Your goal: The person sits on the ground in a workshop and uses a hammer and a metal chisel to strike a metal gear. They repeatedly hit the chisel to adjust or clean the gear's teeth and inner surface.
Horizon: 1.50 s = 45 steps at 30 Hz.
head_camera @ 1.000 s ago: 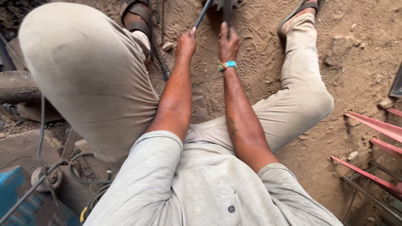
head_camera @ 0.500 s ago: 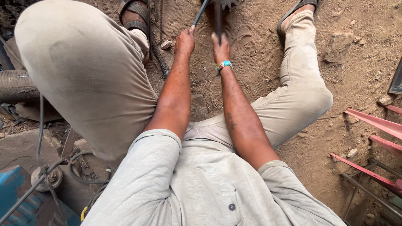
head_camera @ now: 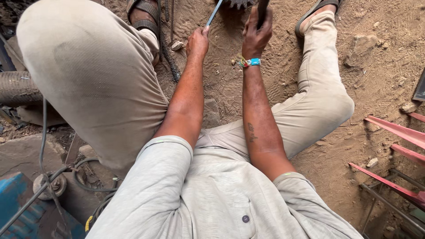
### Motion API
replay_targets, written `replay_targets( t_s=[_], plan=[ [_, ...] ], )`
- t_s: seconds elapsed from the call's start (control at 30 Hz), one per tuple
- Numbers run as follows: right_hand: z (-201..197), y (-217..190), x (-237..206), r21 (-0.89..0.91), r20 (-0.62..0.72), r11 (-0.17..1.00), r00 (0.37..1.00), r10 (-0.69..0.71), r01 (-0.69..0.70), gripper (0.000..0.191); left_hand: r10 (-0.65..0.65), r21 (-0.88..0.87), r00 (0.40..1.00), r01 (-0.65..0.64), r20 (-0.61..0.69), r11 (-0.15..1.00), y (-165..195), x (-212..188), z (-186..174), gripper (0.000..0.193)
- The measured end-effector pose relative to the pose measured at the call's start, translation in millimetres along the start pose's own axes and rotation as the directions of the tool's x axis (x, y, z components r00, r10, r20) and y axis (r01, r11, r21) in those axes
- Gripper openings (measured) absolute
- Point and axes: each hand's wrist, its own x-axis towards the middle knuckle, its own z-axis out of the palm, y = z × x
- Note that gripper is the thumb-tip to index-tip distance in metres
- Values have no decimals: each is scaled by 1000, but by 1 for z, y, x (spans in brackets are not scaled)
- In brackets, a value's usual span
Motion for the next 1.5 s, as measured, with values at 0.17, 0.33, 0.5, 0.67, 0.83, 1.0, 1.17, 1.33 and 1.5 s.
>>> replay_targets(
  t_s=[0.17, 0.33, 0.5, 0.67, 0.83, 1.0, 1.17, 1.33, 1.5],
  plan=[
    [6, 22, -17, -83, 64, 994, 995, 74, -69, 56, -39, -4, 999, 39, 2, 999, 3, -4, 0, 36],
    [12, 42, -52, -468, 187, 841, 900, 393, -270, 58, -28, -2, 999, 28, 29, 1000, 4, -4, 0, 38],
    [5, 43, -38, -379, 77, 877, 934, 349, -296, 53, 20, 57, 1000, -21, 4, 998, 2, 0, 4, 39],
    [1, 21, -6, 18, -56, 999, 998, 40, -39, 48, -16, 12, 998, 16, 53, 1000, 0, 1, 5, 41],
    [8, 13, -7, 137, -33, 991, 999, -6, 11, 51, -7, 15, 999, 7, 32, 1000, 1, -1, 3, 43],
    [17, 30, -41, -405, 110, 860, 918, 382, -309, 59, -23, 54, 998, 20, 62, 998, 1, -4, 3, 42],
    [9, 43, -45, -260, 49, 785, 805, 592, -561, 57, 11, 102, 998, -16, 55, 995, 4, -8, 4, 46],
    [-1, 41, -26, 5, 18, 814, 813, 581, -582, 51, 40, 160, 999, -43, 27, 986, 6, -10, 1, 43],
    [-1, 28, -13, 145, 13, 932, 943, 334, -332, 53, 32, 55, 998, -35, 53, 998, 2, -8, 1, 44]
  ],
)
